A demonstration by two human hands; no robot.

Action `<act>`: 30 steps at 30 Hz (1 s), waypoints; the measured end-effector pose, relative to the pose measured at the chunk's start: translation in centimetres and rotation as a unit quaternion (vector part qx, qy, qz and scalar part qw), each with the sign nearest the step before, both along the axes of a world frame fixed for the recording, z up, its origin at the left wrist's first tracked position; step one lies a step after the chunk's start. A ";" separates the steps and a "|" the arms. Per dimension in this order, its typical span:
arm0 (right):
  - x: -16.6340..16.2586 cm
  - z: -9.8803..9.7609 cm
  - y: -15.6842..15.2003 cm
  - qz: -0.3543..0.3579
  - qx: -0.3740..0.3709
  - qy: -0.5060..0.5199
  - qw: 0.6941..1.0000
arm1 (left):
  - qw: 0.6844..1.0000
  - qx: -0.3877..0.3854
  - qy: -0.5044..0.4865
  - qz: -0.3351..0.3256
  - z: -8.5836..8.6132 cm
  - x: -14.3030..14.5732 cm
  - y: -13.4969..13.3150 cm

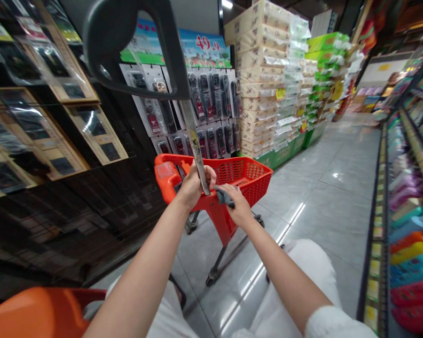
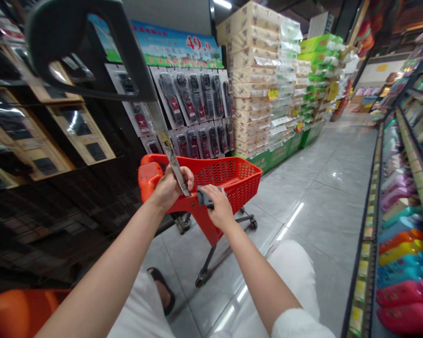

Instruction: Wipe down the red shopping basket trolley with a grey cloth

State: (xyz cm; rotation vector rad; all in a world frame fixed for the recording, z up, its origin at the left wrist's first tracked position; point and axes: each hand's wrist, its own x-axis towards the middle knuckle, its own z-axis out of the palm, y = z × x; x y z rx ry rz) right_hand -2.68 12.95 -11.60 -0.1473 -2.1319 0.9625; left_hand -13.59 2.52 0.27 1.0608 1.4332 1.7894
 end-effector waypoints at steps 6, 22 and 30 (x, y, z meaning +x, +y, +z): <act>-1.3 -0.9 0.2 -0.070 -0.090 0.061 0.992 | 1.000 -0.001 0.004 0.016 0.2 0.4 0.2; -1.9 -14.0 -8.3 -0.084 -0.133 0.053 0.986 | 1.000 -0.007 0.015 0.021 0.0 0.1 0.6; -2.4 -7.1 -5.1 -0.230 -0.155 0.219 0.936 | 0.998 -0.033 0.029 0.038 0.3 0.5 0.7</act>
